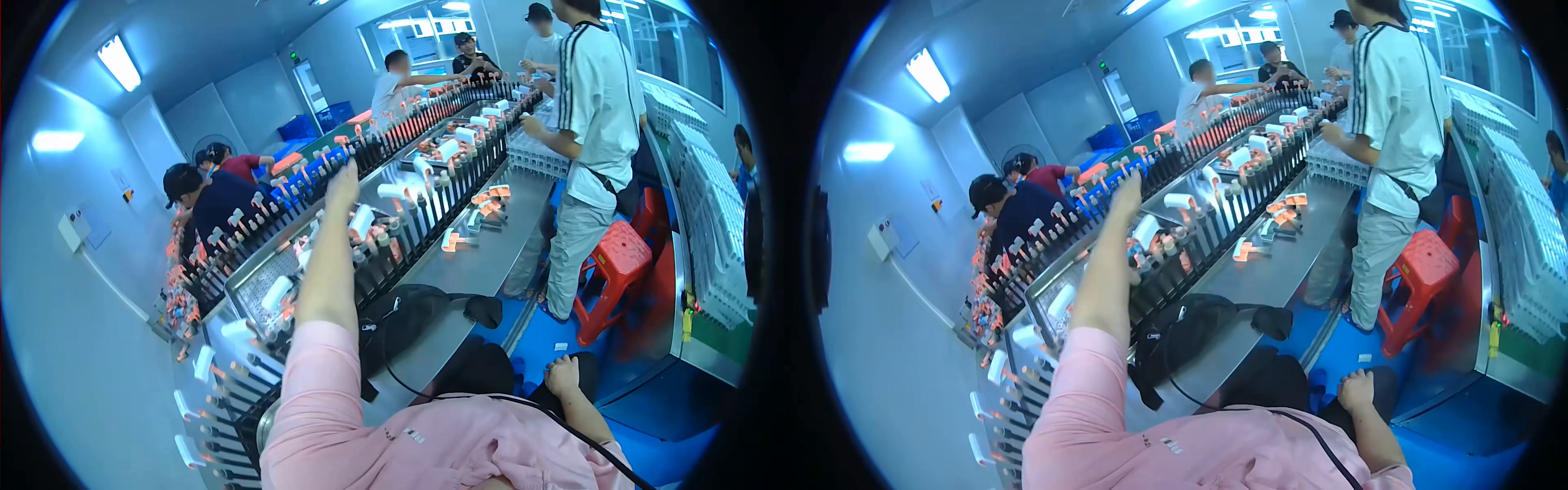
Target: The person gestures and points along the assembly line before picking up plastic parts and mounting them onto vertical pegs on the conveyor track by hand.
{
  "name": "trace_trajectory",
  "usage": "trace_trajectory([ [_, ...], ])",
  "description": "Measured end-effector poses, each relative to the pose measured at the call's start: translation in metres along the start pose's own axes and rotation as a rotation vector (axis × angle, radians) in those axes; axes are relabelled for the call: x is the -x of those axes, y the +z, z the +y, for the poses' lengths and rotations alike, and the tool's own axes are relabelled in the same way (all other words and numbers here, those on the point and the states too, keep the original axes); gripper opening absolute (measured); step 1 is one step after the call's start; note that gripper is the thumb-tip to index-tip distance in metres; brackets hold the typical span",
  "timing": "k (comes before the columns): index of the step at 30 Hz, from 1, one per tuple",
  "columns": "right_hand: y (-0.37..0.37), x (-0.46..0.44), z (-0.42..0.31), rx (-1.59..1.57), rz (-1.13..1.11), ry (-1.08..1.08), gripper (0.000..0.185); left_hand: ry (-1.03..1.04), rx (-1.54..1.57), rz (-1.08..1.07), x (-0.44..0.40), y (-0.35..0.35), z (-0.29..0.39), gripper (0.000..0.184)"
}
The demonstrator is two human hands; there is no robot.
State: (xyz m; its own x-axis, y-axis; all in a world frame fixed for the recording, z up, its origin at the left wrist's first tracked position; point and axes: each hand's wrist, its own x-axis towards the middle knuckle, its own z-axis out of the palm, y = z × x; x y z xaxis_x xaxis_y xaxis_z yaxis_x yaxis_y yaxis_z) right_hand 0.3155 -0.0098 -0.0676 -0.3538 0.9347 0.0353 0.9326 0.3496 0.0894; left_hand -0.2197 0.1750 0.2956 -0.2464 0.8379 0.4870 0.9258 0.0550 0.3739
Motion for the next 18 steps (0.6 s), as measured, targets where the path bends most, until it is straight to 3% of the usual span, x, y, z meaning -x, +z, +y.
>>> trace_trajectory([
  [1,-0.003,0.001,0.0,0.002,-0.011,0.01,0.02,-0.113,-0.054,-0.044,0.022,0.008,0.01,0.058],
  [4,-0.005,0.0,-0.002,-0.017,-0.009,0.034,0.021,-0.051,0.045,-0.077,0.044,0.007,0.001,0.065],
  [5,-0.004,0.005,0.0,-0.013,-0.021,0.021,0.021,-0.017,-0.291,-0.394,0.022,-0.008,-0.012,0.061],
  [8,0.003,0.001,0.002,0.003,-0.027,-0.008,0.022,0.056,-0.366,-0.101,-0.009,-0.022,-0.039,0.043],
  [10,0.001,0.0,0.001,-0.005,-0.026,-0.008,0.022,0.124,-0.344,-0.005,-0.022,-0.031,-0.032,0.047],
  [13,-0.001,0.001,-0.002,0.0,-0.03,0.005,0.022,-0.047,-0.115,0.152,-0.031,0.002,-0.043,0.061],
  [15,-0.002,0.001,-0.002,-0.001,-0.045,0.023,0.022,-0.119,-0.143,0.11,0.0,0.032,-0.036,0.06],
  [16,-0.001,0.004,-0.003,0.0,-0.05,0.022,0.022,-0.282,-0.32,-0.178,0.017,0.029,-0.025,0.062],
  [18,-0.003,0.005,-0.001,0.015,-0.056,0.025,0.022,-0.2,-0.211,-0.138,0.039,-0.002,-0.003,0.066],
])
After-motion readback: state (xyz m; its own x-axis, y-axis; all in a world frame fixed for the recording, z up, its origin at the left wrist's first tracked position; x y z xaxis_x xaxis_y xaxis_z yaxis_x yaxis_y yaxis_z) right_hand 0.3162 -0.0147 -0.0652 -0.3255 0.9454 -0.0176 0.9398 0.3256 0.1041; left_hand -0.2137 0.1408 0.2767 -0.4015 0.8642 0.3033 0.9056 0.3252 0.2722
